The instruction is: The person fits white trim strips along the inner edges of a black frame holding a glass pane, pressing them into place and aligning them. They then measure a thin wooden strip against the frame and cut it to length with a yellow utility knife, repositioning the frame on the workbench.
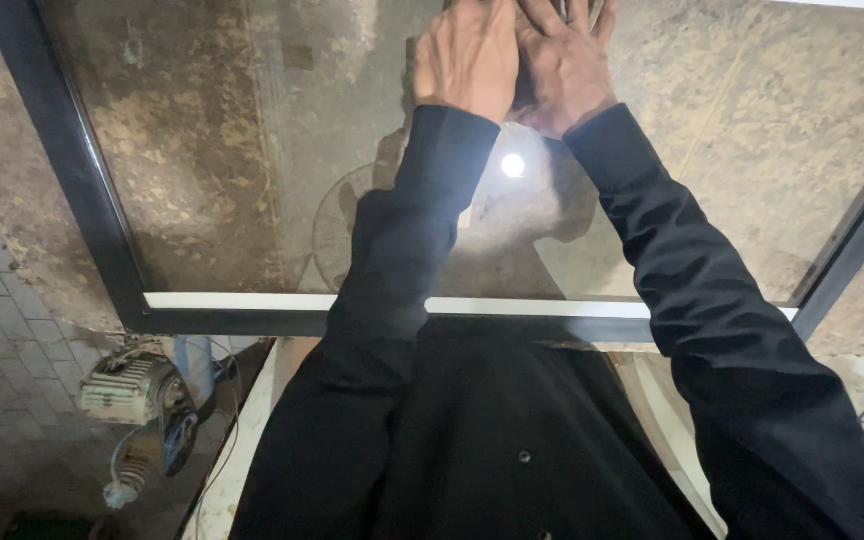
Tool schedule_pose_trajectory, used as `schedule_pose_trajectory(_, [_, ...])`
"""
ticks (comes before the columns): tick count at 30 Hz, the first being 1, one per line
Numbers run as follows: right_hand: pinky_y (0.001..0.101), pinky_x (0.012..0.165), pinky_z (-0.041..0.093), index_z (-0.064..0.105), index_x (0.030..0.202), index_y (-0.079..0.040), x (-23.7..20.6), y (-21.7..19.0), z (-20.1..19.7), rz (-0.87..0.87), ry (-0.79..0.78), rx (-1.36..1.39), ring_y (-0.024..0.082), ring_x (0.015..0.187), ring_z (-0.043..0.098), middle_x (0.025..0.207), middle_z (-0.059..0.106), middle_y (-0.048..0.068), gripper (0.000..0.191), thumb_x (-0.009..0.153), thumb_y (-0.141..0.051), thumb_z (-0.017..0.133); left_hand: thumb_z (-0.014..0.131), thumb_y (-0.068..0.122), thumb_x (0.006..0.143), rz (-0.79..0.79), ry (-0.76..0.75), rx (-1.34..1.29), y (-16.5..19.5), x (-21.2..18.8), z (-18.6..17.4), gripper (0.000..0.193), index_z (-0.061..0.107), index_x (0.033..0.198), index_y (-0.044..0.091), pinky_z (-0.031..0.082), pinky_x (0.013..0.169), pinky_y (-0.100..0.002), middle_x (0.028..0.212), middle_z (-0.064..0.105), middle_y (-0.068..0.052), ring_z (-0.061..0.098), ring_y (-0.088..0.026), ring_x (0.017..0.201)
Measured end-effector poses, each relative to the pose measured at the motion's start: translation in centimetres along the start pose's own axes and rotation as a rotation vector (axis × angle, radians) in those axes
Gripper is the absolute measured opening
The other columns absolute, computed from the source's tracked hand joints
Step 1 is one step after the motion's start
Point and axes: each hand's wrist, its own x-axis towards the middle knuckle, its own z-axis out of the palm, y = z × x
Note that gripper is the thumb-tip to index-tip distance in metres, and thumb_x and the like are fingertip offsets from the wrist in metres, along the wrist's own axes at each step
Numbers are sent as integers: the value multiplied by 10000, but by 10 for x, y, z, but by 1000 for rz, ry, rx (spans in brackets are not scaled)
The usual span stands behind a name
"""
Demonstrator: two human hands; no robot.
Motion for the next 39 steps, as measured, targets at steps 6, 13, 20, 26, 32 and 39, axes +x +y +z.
schedule_pose_trajectory(6, [803, 1128, 113, 395, 1656, -149, 0, -1, 3, -45, 73, -83, 455, 1521, 257, 1680, 403, 89, 1074, 763, -439, 915, 567, 170, 912, -34, -77, 59, 4, -12, -6, 166, 690, 929, 60, 585, 682, -487, 990, 699, -198, 735, -362, 791])
schedule_pose_trajectory(13, [817, 1117, 108, 367, 1690, -147, 2, -2, 2, -9, 34, -40, 461, 1508, 253, 1659, 408, 90, 1185, 705, -459, 947, 576, 119, 912, -99, -99, 103, 16, -18, -19, 337, 623, 1191, -63, 599, 611, -417, 968, 696, -216, 744, -348, 741])
schedule_pose_trajectory(20, [811, 1129, 86, 372, 1680, -146, 1, -6, -6, -23, 50, -23, 449, 1509, 251, 1651, 414, 78, 1232, 650, -471, 964, 580, 120, 918, -83, -31, -4, 8, -17, -30, 368, 594, 1250, -39, 592, 708, -472, 1065, 677, -203, 730, -404, 820])
schedule_pose_trajectory(26, [792, 1145, 68, 373, 1694, -144, 0, -7, -8, -20, 37, -4, 439, 1527, 253, 1671, 402, 78, 1214, 673, -447, 956, 575, 99, 937, -124, -24, -48, 9, -8, -20, 299, 625, 1220, 14, 585, 729, -514, 1200, 650, -194, 726, -415, 819])
schedule_pose_trajectory(32, [781, 1159, 46, 378, 1682, -134, -1, -3, -2, -7, 28, -10, 445, 1543, 224, 1678, 391, 77, 1212, 673, -462, 966, 588, 90, 913, -130, -6, -59, 7, -7, -6, 267, 644, 1165, 21, 590, 734, -516, 1192, 663, -178, 724, -420, 818])
schedule_pose_trajectory(39, [775, 1156, 56, 389, 1696, -116, 0, 3, 5, -50, 60, -44, 457, 1541, 218, 1688, 384, 96, 1236, 661, -469, 964, 590, 107, 910, -103, 3, -68, 6, -7, 3, 193, 640, 1076, 21, 591, 711, -497, 1145, 663, -216, 726, -402, 806])
